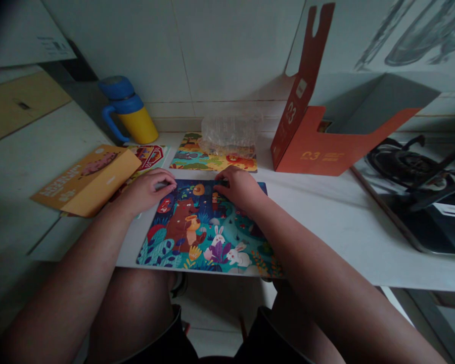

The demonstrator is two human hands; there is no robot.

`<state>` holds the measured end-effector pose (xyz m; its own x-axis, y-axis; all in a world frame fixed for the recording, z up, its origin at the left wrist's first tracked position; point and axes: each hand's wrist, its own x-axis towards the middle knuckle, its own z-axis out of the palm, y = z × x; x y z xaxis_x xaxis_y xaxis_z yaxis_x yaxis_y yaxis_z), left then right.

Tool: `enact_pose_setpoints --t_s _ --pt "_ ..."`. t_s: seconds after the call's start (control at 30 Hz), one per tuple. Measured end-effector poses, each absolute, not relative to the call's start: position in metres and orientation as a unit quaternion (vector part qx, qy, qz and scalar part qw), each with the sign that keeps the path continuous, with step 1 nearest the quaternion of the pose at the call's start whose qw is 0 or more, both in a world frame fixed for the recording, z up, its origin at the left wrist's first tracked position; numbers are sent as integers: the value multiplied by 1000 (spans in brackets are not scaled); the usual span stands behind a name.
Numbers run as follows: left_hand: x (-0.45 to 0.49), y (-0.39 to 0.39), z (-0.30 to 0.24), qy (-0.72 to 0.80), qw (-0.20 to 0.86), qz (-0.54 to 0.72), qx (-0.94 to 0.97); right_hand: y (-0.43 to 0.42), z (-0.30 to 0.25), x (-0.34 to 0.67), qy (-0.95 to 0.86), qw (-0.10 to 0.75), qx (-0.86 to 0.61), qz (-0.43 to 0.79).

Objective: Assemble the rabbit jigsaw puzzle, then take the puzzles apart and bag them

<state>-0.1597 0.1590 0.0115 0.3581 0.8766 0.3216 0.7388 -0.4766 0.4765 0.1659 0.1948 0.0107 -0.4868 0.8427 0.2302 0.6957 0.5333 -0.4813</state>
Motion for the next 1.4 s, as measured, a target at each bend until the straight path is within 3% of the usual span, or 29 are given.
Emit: enact_pose_setpoints --t_s 0.43,0.9,1.23,1.4 --pt "-160 159 11 502 127 275 810 191 16 165 -879 198 -414 133" --pt "-159 155 19 519 105 275 803 201 26 200 -834 186 -506 118" --pt "-74 14 20 436 134 120 882 210 27 216 -810 250 -520 106" --pt "-49 -8 2 448 70 102 886 206 30 219 -804 268 -519 113"
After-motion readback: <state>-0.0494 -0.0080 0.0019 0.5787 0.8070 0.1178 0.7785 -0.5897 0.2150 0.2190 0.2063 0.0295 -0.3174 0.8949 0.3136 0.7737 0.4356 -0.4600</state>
